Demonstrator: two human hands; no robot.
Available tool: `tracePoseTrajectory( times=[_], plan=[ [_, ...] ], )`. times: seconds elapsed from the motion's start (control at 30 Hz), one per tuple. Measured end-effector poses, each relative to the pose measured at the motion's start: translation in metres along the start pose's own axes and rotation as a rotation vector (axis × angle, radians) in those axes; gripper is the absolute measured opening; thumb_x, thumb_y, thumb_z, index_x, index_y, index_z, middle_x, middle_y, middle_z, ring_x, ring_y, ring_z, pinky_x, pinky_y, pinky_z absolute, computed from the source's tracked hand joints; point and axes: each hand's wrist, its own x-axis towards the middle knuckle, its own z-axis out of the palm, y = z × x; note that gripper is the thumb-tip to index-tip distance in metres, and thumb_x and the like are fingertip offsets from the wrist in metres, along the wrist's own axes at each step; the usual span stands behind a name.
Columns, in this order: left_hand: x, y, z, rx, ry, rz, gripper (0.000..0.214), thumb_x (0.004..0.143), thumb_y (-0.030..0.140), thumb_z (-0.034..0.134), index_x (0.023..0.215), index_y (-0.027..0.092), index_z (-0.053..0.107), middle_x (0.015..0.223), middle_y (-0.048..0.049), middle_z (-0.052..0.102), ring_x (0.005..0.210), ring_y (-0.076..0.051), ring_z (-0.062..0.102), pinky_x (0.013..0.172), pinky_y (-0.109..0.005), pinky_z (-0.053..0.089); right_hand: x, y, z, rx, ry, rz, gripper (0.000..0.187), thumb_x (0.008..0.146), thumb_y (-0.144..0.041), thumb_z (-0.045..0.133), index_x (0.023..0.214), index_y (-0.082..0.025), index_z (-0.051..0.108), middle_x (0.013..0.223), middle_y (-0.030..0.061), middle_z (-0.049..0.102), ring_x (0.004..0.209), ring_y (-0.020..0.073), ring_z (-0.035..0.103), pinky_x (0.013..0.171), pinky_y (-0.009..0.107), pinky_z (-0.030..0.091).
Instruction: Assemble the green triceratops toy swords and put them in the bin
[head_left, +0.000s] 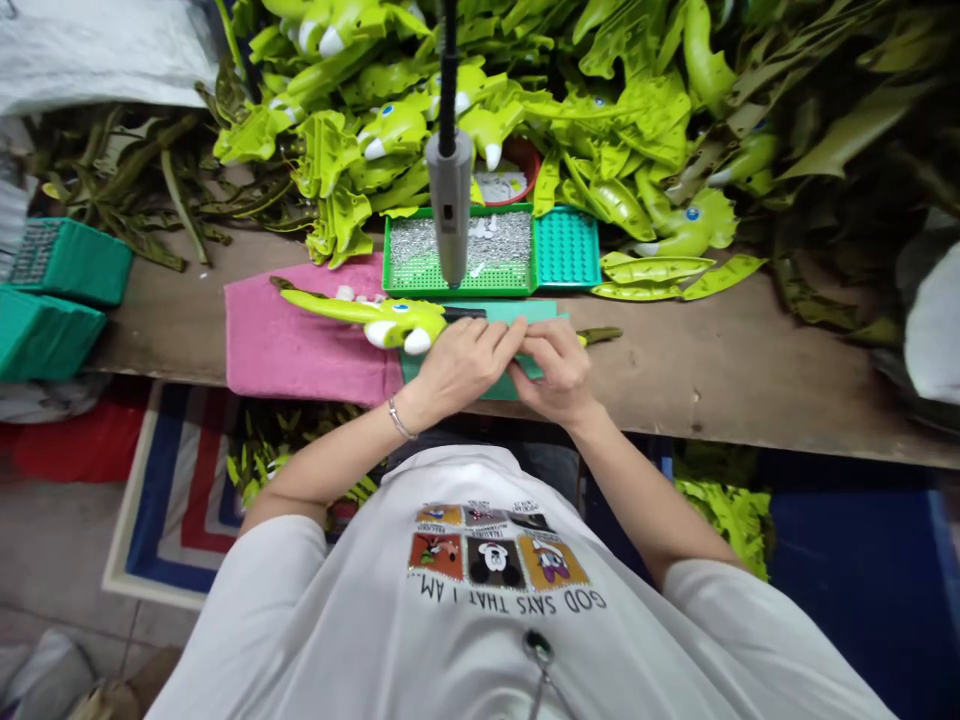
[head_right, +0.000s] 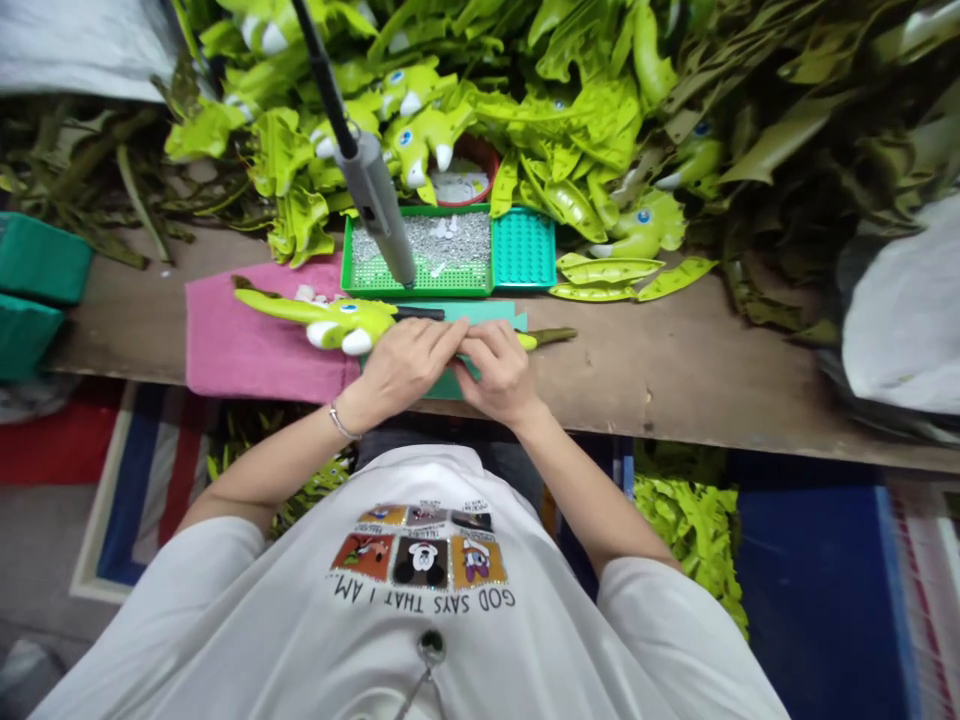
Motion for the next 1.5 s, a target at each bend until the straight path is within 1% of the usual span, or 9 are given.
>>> tracePoseTrajectory(
  times=[0.13, 0.2, 0.37, 0.53, 0.77, 0.93, 1.17, 1.3, 1.5],
  plan=[
    [-0.056, -0.006, 0.003, -0.184, 0.113, 0.009, 0.053, 0.096, 0.008, 0.032, 0.148, 0.013, 0.038, 0.147, -0.02, 0.053, 0.141, -0.026, 0.047, 0.114, -0.046, 0.042, -0.027, -0.003, 0.009, -0.029, -0.063, -0.046, 0.027, 0.086, -0.018, 0.06, 0.111, -0.028, 0.067, 0.097, 0.0084, 0.069, 0.091, 0.0254, 0.064, 0.08, 0.043, 0.053],
    [-0.089, -0.026, -0.001, -0.191, 0.148, -0.109, 0.063, 0.089, 0.009, 0.042, 0.151, 0.014, 0.033, 0.15, -0.0201, 0.049, 0.148, -0.029, 0.039, 0.12, -0.053, 0.035, -0.034, -0.005, 0.012, -0.068, -0.136, -0.047, 0.037, 0.086, -0.022, 0.062, 0.122, -0.027, 0.063, 0.111, 0.0112, 0.07, 0.099, 0.0276, 0.064, 0.084, 0.046, 0.052],
    [-0.134, -0.079, -0.008, -0.092, -0.031, -0.402, 0.072, 0.083, 0.015, 0.053, 0.151, 0.006, 0.034, 0.149, -0.0261, 0.05, 0.149, -0.04, 0.035, 0.12, -0.071, 0.021, -0.024, -0.007, 0.007, -0.16, -0.267, -0.104, 0.045, 0.089, -0.032, 0.066, 0.132, -0.023, 0.058, 0.119, 0.0112, 0.072, 0.107, 0.0304, 0.063, 0.091, 0.047, 0.044],
    [-0.113, -0.075, 0.002, -0.066, -0.017, -0.316, 0.047, 0.097, 0.025, 0.054, 0.143, 0.019, 0.051, 0.132, -0.0175, 0.067, 0.129, -0.033, 0.059, 0.121, -0.072, 0.018, -0.017, 0.012, -0.024, -0.175, -0.265, -0.091, 0.037, 0.088, -0.026, 0.066, 0.125, -0.025, 0.062, 0.109, 0.0067, 0.075, 0.1, 0.0276, 0.065, 0.09, 0.046, 0.04],
    [-0.077, -0.043, 0.023, -0.118, 0.04, -0.262, 0.039, 0.097, 0.021, 0.054, 0.135, 0.019, 0.058, 0.123, -0.0154, 0.07, 0.121, -0.031, 0.062, 0.117, -0.068, 0.032, -0.009, 0.058, -0.055, 0.017, -0.3, 0.047, 0.032, 0.087, -0.032, 0.065, 0.117, -0.025, 0.067, 0.116, 0.0107, 0.073, 0.105, 0.0295, 0.069, 0.089, 0.05, 0.054],
    [-0.073, -0.038, 0.01, -0.33, 0.192, -0.279, 0.047, 0.092, 0.015, 0.051, 0.139, 0.019, 0.053, 0.14, -0.0158, 0.058, 0.139, -0.03, 0.048, 0.118, -0.059, 0.036, 0.053, 0.083, -0.017, -0.031, -0.191, 0.163, 0.026, 0.087, -0.018, 0.052, 0.108, -0.022, 0.067, 0.105, 0.0102, 0.074, 0.094, 0.0267, 0.07, 0.086, 0.047, 0.056],
    [-0.046, -0.019, 0.007, -1.052, 0.322, -0.587, 0.037, 0.096, 0.028, 0.05, 0.131, 0.018, 0.052, 0.126, -0.0134, 0.066, 0.114, -0.02, 0.065, 0.099, -0.037, 0.054, 0.118, 0.098, 0.057, -0.288, -0.432, 0.142, 0.031, 0.082, -0.009, 0.046, 0.107, -0.016, 0.063, 0.102, 0.0202, 0.069, 0.093, 0.0361, 0.062, 0.081, 0.051, 0.047],
    [-0.03, -0.018, 0.015, -1.382, 0.292, -0.674, 0.035, 0.093, 0.032, 0.054, 0.125, 0.018, 0.052, 0.127, -0.0136, 0.067, 0.121, -0.02, 0.063, 0.103, -0.038, 0.052, 0.126, 0.101, 0.07, -0.352, -0.484, 0.186, 0.029, 0.083, -0.007, 0.045, 0.106, -0.016, 0.062, 0.098, 0.018, 0.067, 0.091, 0.0327, 0.061, 0.079, 0.045, 0.045],
    [0.005, -0.008, 0.017, -1.864, 0.359, -0.797, 0.03, 0.079, 0.012, 0.067, 0.109, 0.017, 0.061, 0.114, -0.0091, 0.072, 0.112, -0.02, 0.068, 0.107, -0.04, 0.048, 0.137, 0.112, 0.066, -0.241, -0.466, 0.227, 0.028, 0.075, -0.004, 0.054, 0.098, -0.019, 0.061, 0.095, 0.0117, 0.067, 0.088, 0.0276, 0.063, 0.08, 0.042, 0.049]
  ],
)
